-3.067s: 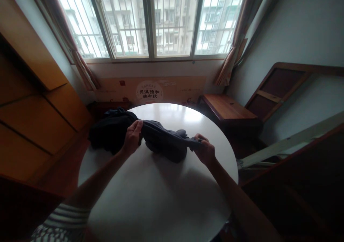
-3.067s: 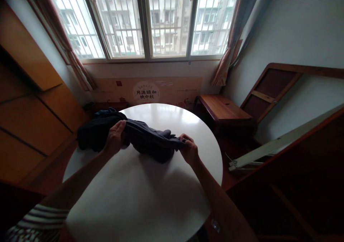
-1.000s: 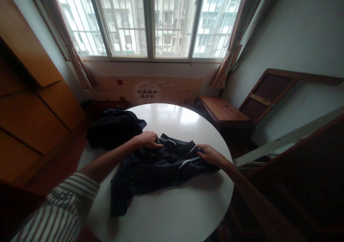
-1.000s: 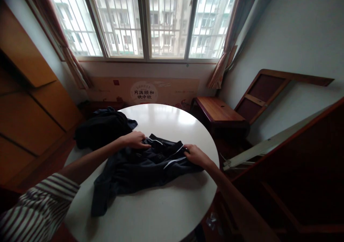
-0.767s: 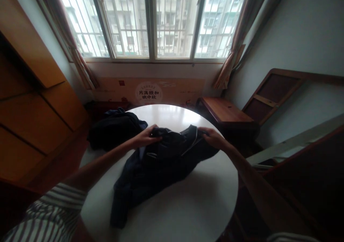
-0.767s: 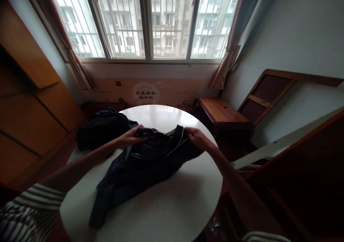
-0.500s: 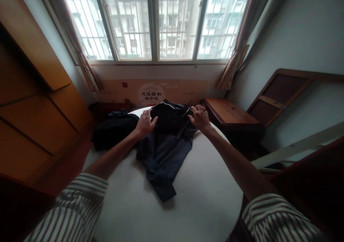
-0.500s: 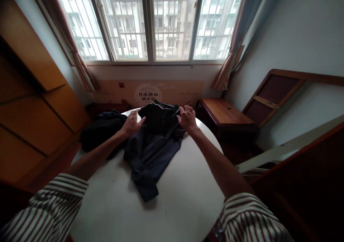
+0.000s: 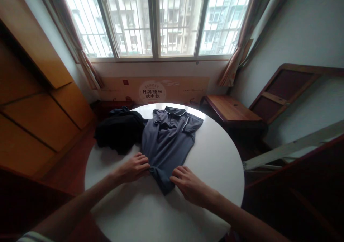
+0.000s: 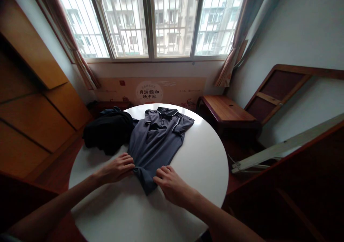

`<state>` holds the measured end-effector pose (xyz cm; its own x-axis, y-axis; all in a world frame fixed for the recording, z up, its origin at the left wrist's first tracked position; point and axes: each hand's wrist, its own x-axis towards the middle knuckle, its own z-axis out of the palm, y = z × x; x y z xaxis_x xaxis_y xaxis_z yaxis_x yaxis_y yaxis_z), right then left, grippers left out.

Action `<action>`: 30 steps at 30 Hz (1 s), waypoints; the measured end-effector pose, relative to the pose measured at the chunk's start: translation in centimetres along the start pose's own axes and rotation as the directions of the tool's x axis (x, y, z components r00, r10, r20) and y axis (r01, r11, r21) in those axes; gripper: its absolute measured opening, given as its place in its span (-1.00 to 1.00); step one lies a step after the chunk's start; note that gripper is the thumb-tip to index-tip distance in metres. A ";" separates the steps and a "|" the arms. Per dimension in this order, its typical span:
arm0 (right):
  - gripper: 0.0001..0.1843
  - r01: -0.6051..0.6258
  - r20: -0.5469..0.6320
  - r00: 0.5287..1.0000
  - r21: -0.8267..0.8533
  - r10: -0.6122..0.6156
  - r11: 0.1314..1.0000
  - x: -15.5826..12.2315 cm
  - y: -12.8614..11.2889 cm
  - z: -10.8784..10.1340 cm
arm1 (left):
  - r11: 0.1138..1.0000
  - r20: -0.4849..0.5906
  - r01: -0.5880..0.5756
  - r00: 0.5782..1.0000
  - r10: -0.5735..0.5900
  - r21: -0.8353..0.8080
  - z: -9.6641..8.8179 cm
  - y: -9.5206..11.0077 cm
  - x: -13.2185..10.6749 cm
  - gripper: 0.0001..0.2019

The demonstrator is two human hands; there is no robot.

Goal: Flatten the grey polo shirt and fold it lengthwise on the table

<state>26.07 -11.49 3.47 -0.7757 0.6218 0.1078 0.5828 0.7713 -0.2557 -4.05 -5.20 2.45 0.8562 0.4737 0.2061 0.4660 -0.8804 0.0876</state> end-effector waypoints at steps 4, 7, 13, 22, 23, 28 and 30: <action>-0.81 0.007 0.028 1.000 0.142 -0.011 0.990 -2.9 0.5 -2.6 | 0.959 0.054 0.027 0.998 -0.012 -0.282 -1.3 3.4 -1.4 -0.78; -0.83 -0.064 0.009 0.998 0.197 0.064 0.978 -4.7 1.4 -3.2 | 0.827 0.196 0.036 0.976 0.091 -0.561 -2.6 5.1 -1.8 -0.74; -0.53 -0.373 -0.211 0.901 0.062 0.378 0.926 -2.6 3.4 -0.4 | 0.912 -0.003 0.178 0.981 -0.193 -0.370 -2.5 2.3 2.3 -0.65; -0.70 -0.395 -0.223 0.870 0.216 0.439 0.893 -3.7 4.9 1.1 | 0.934 0.077 0.356 0.932 -0.355 -0.003 3.1 0.4 2.2 -0.32; -0.71 -0.423 -0.238 0.853 0.207 0.465 0.882 -4.8 5.8 0.8 | 0.932 0.072 0.362 0.929 -0.362 0.011 3.3 1.1 1.8 -0.31; -0.73 -0.558 -0.245 0.786 0.116 0.568 0.822 -8.4 9.4 -1.1 | 0.923 -0.026 0.374 0.927 -0.374 0.087 2.9 5.1 1.4 -0.32; -0.71 -0.561 -0.287 0.791 0.014 0.541 0.828 -8.0 8.9 -1.8 | 0.916 -0.028 0.390 0.921 -0.389 0.091 1.8 5.9 2.4 -0.47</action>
<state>37.90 -9.36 2.03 -0.2286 0.9478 0.2223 0.9142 0.2875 -0.2857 1.18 -9.27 1.68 0.6010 0.7779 0.1832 0.7811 -0.6203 0.0717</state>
